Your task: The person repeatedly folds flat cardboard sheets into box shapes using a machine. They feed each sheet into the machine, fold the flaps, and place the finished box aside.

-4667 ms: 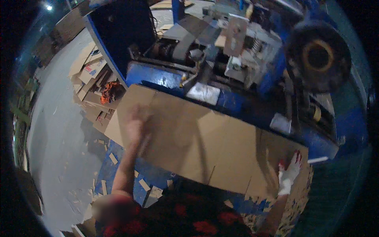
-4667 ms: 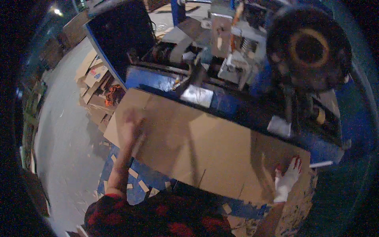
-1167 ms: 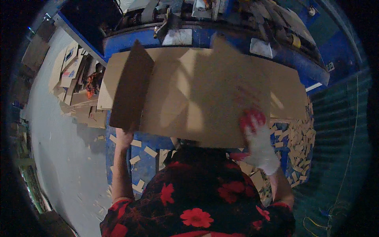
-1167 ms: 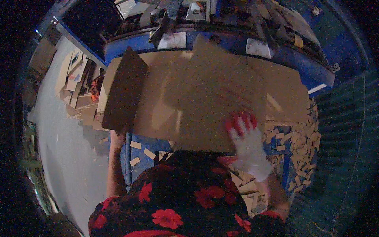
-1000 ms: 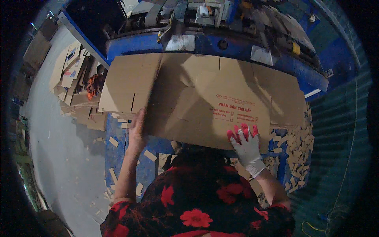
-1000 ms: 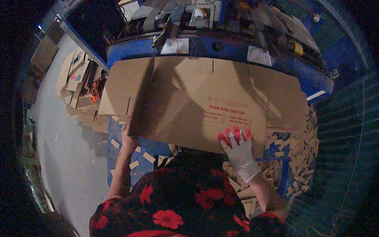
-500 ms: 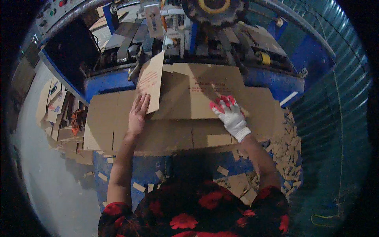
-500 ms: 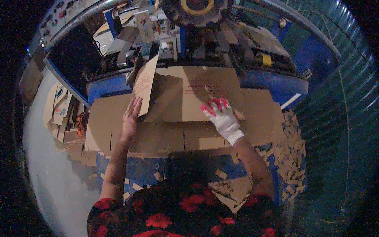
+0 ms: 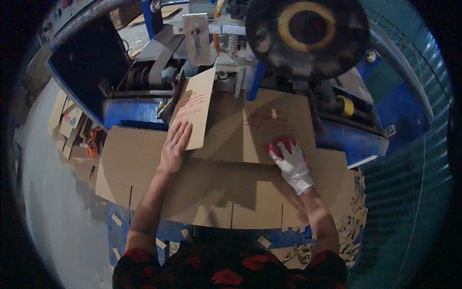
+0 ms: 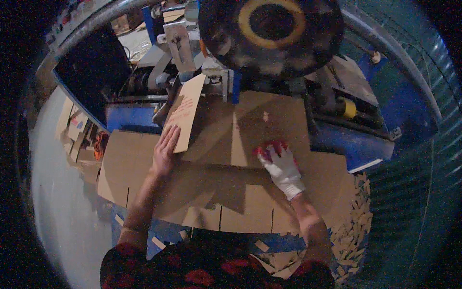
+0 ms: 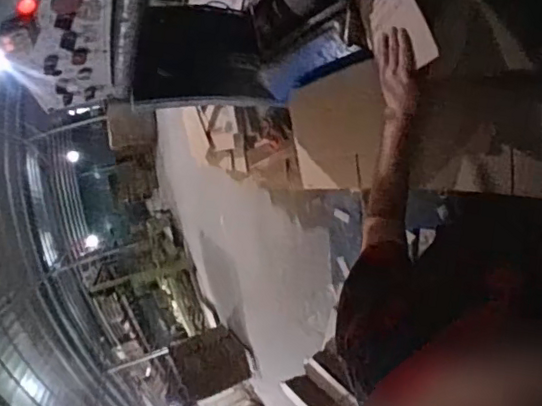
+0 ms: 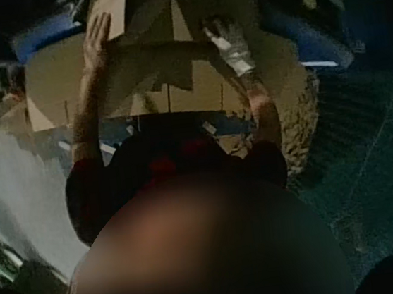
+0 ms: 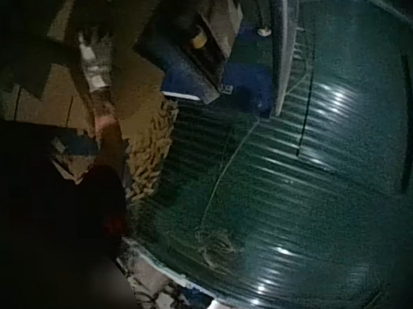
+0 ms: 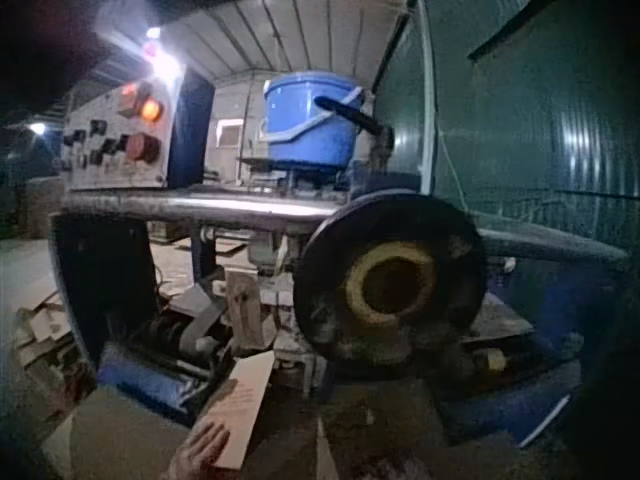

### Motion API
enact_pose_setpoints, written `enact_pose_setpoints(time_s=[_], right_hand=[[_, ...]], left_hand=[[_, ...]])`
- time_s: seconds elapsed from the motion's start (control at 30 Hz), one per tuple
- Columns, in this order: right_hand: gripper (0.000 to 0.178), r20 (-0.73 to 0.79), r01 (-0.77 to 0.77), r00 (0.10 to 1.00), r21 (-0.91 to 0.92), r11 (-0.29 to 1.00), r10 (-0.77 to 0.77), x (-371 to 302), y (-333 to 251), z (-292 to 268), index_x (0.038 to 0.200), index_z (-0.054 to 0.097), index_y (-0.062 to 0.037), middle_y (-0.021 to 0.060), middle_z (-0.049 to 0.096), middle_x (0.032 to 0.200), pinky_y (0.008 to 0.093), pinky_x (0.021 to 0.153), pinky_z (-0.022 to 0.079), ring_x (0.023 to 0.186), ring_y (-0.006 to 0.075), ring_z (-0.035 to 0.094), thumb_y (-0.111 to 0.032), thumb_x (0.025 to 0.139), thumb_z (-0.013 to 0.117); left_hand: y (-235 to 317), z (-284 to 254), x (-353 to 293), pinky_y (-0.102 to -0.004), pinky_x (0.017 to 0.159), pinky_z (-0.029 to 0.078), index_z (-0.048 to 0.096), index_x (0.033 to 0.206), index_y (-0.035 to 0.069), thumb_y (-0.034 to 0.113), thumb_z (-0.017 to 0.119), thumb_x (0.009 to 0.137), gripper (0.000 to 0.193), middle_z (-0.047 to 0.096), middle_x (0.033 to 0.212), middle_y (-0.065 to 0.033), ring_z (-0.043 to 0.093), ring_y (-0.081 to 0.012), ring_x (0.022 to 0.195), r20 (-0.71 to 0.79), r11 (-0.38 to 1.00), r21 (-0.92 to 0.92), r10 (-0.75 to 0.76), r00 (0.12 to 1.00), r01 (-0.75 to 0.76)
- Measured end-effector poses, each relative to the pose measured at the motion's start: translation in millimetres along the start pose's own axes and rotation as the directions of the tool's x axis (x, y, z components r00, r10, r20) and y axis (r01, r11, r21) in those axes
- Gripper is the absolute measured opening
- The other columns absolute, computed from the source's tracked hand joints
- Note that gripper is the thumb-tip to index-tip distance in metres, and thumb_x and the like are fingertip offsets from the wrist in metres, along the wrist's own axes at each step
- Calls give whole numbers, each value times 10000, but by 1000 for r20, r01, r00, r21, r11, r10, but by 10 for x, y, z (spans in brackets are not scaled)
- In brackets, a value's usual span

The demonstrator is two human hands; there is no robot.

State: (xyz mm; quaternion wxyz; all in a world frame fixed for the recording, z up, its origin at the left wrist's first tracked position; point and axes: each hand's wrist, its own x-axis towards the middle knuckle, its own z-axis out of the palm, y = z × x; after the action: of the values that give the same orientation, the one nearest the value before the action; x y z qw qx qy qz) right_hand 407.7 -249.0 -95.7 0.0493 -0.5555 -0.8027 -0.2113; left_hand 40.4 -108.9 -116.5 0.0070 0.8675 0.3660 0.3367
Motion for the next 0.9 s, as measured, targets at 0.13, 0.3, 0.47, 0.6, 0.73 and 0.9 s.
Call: enact_pose_setpoints(time_s=[0.13, 0.3, 0.47, 0.6, 0.73, 0.9], right_hand=[[531, 128, -6, 992, 4, 1000, 6, 141, 147, 66, 1306, 511, -200, 165, 519, 1270, 538, 1005, 390, 1156, 413, 486, -65, 793, 517], [560, 171, -40, 984, -15, 999, 42, 465, 411, 267, 1330, 493, -200, 167, 495, 1326, 535, 1066, 311, 1249, 401, 423, -29, 797, 506], [600, 24, -103, 994, -109, 989, 106, 1212, 971, 497, 1350, 473, -193, 178, 504, 1321, 503, 1061, 320, 1239, 363, 449, -10, 783, 546], [590, -46, -146, 988, 78, 986, 150, 1239, 1199, 288, 1345, 479, -148, 203, 537, 1273, 466, 992, 401, 1136, 384, 528, -35, 777, 593], [516, -21, -329, 930, 398, 856, 368, 114, 656, -7, 1353, 462, -50, 207, 509, 1305, 388, 991, 407, 1206, 375, 476, -29, 844, 543], [631, 138, -522, 853, 218, 825, 503, -1231, -310, -234, 1403, 396, -82, 187, 423, 1402, 517, 1092, 266, 1306, 396, 368, -205, 830, 630]], left_hand=[[-85, 43, 159, -413, 1097, 324, 388, 1402, 42, 53, 565, 763, 663, 425, 1419, -148, 375, -352, 1323, 62, 998, 49, 37, 997, -40], [-302, 291, 475, -416, 1082, 329, 387, 1394, 36, 84, 447, 865, 535, 409, 1419, -164, 383, -340, 1305, 4, 990, 86, 108, 994, -108], [-501, 596, 1274, -421, 1022, 384, 415, 1310, -40, 30, 474, 822, 496, 472, 1301, -232, 448, -357, 1202, 11, 972, 204, -122, 992, 117], [-362, 465, 1096, -414, 1012, 393, 468, 1285, -12, 68, 534, 826, 471, 500, 1304, -206, 479, -347, 1207, -50, 990, 127, 72, 996, -65], [-495, -331, -334, -422, 1007, 396, 594, 1192, 141, 208, 605, 825, 374, 604, 1214, -73, 531, -256, 1170, -97, 845, 209, -483, 870, 493], [-1071, -1492, -1721, -453, 1035, 370, 485, 1306, 23, 505, 631, 795, 718, 441, 1403, -147, 415, -337, 1275, -269, 176, 535, -891, 365, 826]])
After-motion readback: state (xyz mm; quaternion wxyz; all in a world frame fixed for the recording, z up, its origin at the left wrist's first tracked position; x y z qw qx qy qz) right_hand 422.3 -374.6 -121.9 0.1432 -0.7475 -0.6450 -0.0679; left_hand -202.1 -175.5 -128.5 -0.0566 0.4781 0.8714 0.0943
